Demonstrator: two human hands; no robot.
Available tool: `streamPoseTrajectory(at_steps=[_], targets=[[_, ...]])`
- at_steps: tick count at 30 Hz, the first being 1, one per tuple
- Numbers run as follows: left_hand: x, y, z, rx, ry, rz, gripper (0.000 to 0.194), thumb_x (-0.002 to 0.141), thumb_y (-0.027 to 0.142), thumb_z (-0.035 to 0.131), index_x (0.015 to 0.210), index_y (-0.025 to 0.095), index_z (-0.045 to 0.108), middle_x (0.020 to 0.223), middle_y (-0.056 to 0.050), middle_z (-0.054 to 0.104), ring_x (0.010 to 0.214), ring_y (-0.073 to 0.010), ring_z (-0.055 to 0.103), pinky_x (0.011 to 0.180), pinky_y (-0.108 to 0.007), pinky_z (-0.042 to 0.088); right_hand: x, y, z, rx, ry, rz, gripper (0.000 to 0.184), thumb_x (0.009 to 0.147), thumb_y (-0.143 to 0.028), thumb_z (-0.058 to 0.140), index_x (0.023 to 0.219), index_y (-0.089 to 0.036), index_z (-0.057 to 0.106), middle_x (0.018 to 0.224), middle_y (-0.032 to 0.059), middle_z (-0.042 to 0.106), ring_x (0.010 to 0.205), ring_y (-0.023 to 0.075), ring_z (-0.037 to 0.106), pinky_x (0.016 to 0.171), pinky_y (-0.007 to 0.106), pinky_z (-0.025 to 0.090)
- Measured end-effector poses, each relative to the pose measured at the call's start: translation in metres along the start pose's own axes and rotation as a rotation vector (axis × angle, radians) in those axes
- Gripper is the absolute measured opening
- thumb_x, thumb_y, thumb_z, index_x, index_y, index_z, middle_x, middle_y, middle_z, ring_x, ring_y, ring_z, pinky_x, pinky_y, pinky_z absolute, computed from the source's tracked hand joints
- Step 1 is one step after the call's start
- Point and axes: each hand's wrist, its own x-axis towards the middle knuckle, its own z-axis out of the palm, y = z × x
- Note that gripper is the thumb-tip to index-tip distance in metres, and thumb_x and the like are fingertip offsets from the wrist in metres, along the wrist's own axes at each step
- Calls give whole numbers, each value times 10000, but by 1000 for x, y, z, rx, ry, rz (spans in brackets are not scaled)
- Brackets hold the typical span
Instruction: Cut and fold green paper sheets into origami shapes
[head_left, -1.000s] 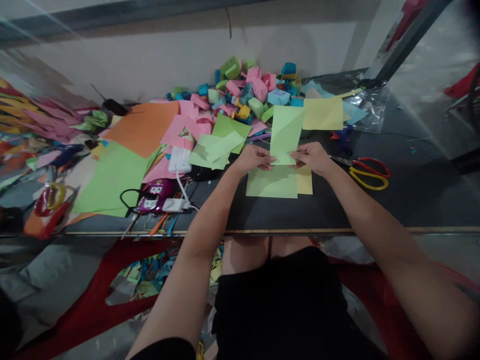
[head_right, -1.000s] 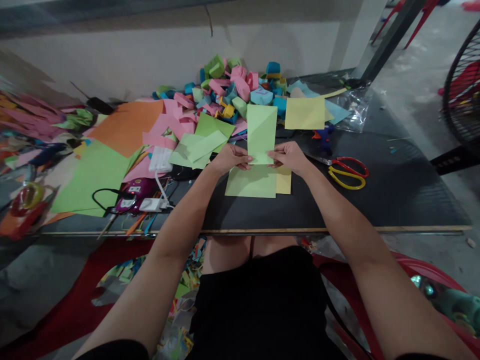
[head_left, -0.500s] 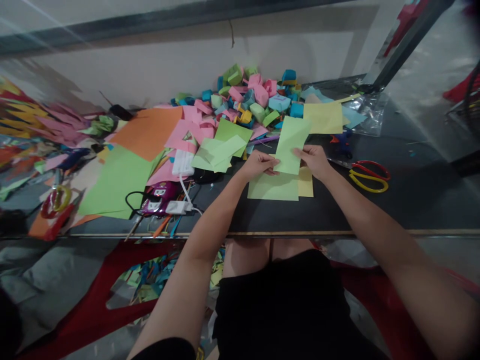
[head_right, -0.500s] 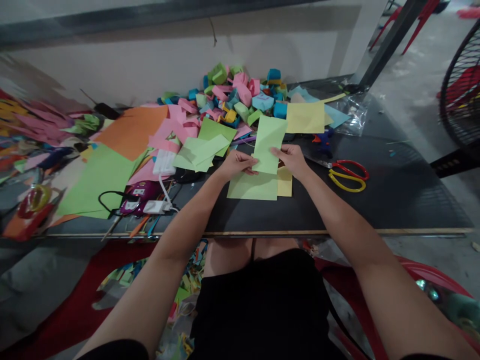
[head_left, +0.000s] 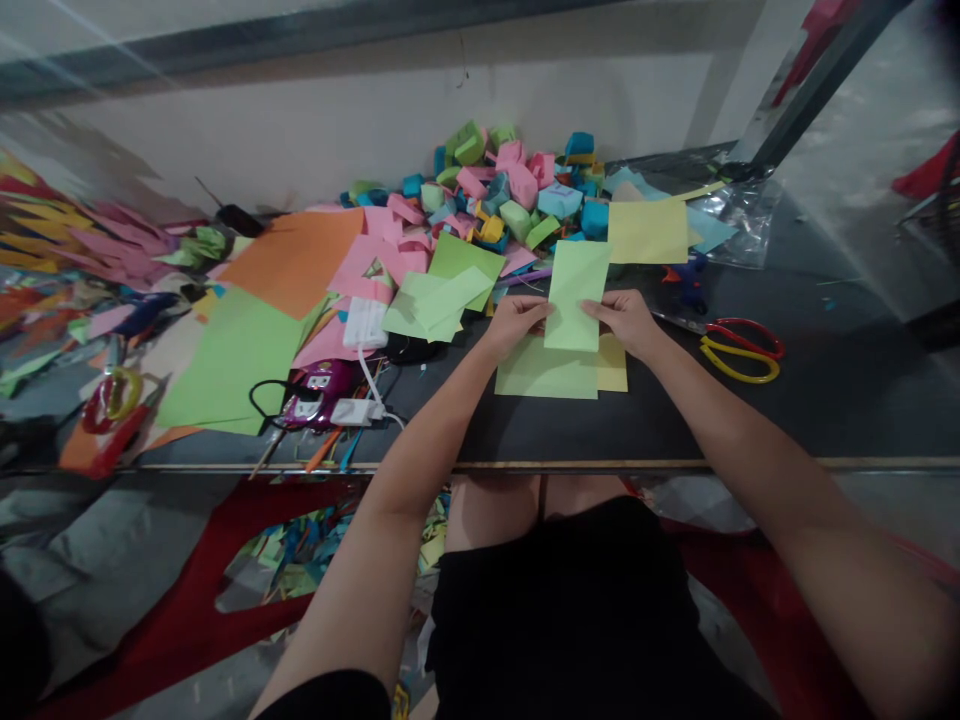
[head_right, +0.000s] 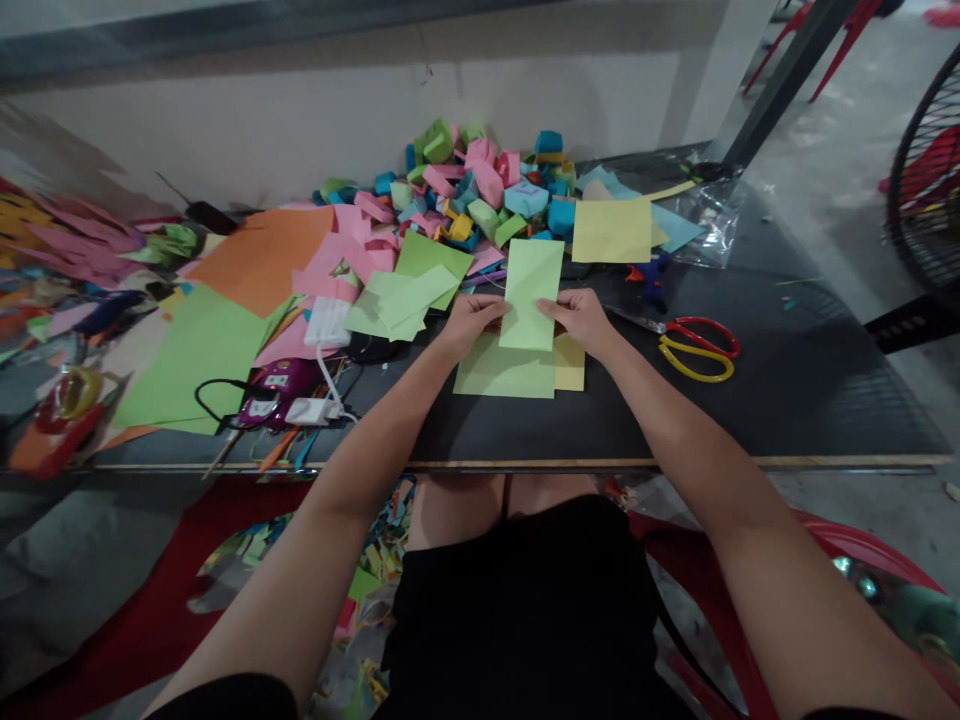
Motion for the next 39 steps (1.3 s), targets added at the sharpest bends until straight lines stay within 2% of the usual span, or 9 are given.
streamPoseTrajectory(at_steps=[4, 11, 15, 20, 22, 28, 32, 35, 39], targets=[[2, -3, 0, -30, -28, 27, 164, 814, 254, 829, 958, 175, 826, 615, 40, 665, 502, -59, 563, 578, -215, 520, 1, 2, 0, -12, -17, -6, 450, 562, -592, 950, 725, -202, 797, 751, 53, 787, 649, 211, 727, 581, 335, 614], [9, -14, -2, -134, -26, 75, 146, 738, 321, 888, 744, 209, 794, 531, 58, 573, 469, -57, 502, 514, -213, 454, 3, 3, -6, 45, -89, -65, 430, 622, -571, 915, 871, -230, 835, 768, 15, 778, 612, 160, 689, 571, 307, 604], [10, -17, -4, -126, -60, 132, 150, 778, 386, 838, 826, 247, 813, 594, 25, 644, 534, -91, 556, 527, -227, 439, 1, 0, -9, 31, -165, -66, 377, 681, -486, 891, 967, -244, 855, 806, 25, 790, 621, 143, 690, 611, 309, 617], [9, -12, -5, -145, -104, 35, 333, 863, 533, 716, 898, 214, 804, 712, -27, 715, 584, -129, 616, 523, -252, 447, -1, -3, -4, -29, -106, -100, 231, 684, -402, 828, 876, -279, 864, 793, 9, 806, 620, 138, 695, 580, 276, 601], [9, -11, -6, -111, -107, 28, 315, 828, 487, 783, 976, 209, 790, 707, -12, 712, 552, -110, 585, 521, -239, 435, -1, -7, -4, -63, -90, -107, 202, 661, -350, 807, 839, -274, 864, 753, 1, 800, 601, 137, 692, 576, 264, 598], [7, -9, -4, -14, -127, 28, 268, 755, 284, 869, 977, 171, 770, 663, 9, 696, 486, -53, 495, 492, -192, 370, 0, -21, -15, 75, -192, 172, 415, 686, -485, 795, 994, -210, 842, 816, 63, 818, 628, 201, 729, 565, 323, 622], [4, -6, 0, 55, -202, 88, 277, 743, 315, 874, 951, 150, 794, 746, -32, 751, 612, -92, 622, 580, -200, 466, 0, -22, -11, -104, -177, 261, 350, 592, -456, 949, 798, -202, 824, 707, 52, 776, 528, 152, 646, 472, 265, 558], [3, -7, 6, 29, -143, 146, 356, 726, 392, 885, 981, 159, 801, 813, -47, 778, 684, -119, 669, 635, -219, 521, -2, -20, -6, -149, -157, 173, 403, 494, -467, 997, 739, -201, 817, 699, 31, 765, 541, 131, 622, 455, 233, 521], [-1, -12, 18, 27, 69, 239, 356, 704, 490, 895, 819, 173, 782, 665, 1, 694, 587, -97, 590, 583, -223, 518, -3, -18, -6, -62, 86, -76, 541, 496, -632, 952, 786, -202, 796, 740, 26, 769, 600, 145, 654, 530, 255, 559]])
